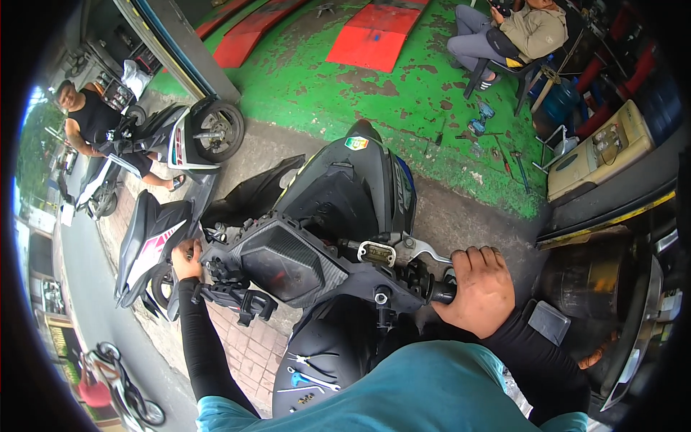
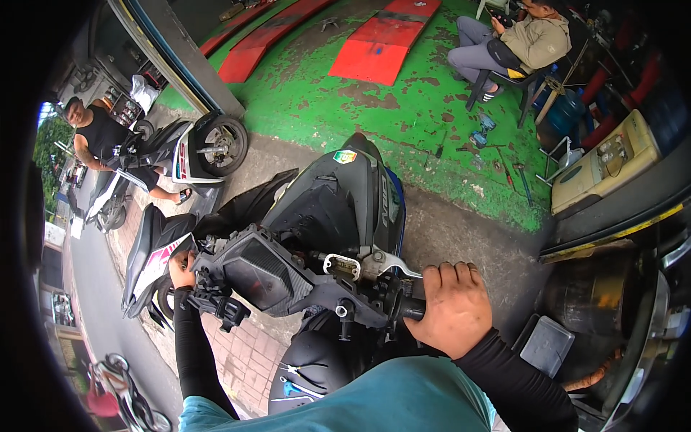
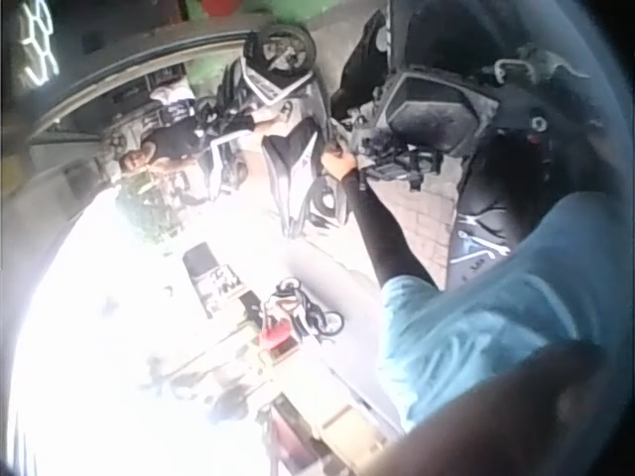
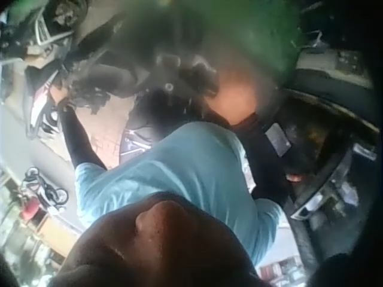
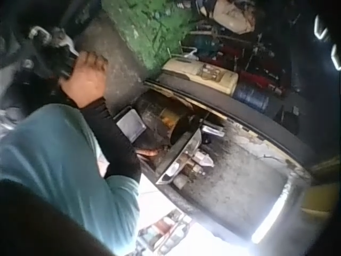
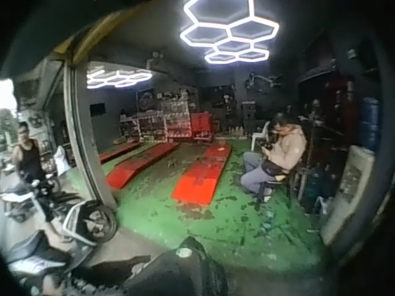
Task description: Repairing and cleaning motorcycle components, specifically focusing on the brake master cylinder area.
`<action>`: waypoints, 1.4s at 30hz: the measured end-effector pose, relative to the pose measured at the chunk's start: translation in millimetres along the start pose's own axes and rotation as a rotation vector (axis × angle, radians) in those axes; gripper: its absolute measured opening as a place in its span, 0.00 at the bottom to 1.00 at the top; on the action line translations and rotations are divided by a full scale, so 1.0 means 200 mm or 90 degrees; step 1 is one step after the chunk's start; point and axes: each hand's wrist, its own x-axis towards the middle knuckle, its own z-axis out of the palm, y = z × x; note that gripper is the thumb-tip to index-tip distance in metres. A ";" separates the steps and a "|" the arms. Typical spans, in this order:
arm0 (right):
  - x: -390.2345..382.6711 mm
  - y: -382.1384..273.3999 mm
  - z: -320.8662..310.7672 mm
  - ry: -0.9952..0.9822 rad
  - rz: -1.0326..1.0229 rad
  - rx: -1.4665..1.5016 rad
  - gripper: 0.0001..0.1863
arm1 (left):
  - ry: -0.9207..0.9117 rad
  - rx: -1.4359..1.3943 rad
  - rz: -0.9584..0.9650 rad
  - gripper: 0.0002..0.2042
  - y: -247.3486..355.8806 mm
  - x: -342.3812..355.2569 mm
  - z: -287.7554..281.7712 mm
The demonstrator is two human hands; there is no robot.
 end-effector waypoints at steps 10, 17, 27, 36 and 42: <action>0.01 0.01 0.02 -0.031 -0.004 -0.001 0.24 | 0.119 -0.088 0.005 0.10 -0.23 -0.07 0.13; -0.01 0.01 0.04 -0.036 0.013 0.000 0.22 | 0.098 -0.136 -0.012 0.11 -0.27 -0.05 0.14; 0.05 -0.04 -0.03 0.012 0.037 -0.038 0.36 | 0.130 -0.160 -0.010 0.10 -0.39 -0.13 0.19; 0.07 -0.01 -0.03 -0.057 0.020 0.003 0.26 | 0.135 -0.194 -0.018 0.08 -0.44 -0.15 0.20; 0.03 -0.01 0.01 -0.094 0.055 0.030 0.26 | 0.138 -0.215 -0.056 0.08 -0.35 -0.12 0.21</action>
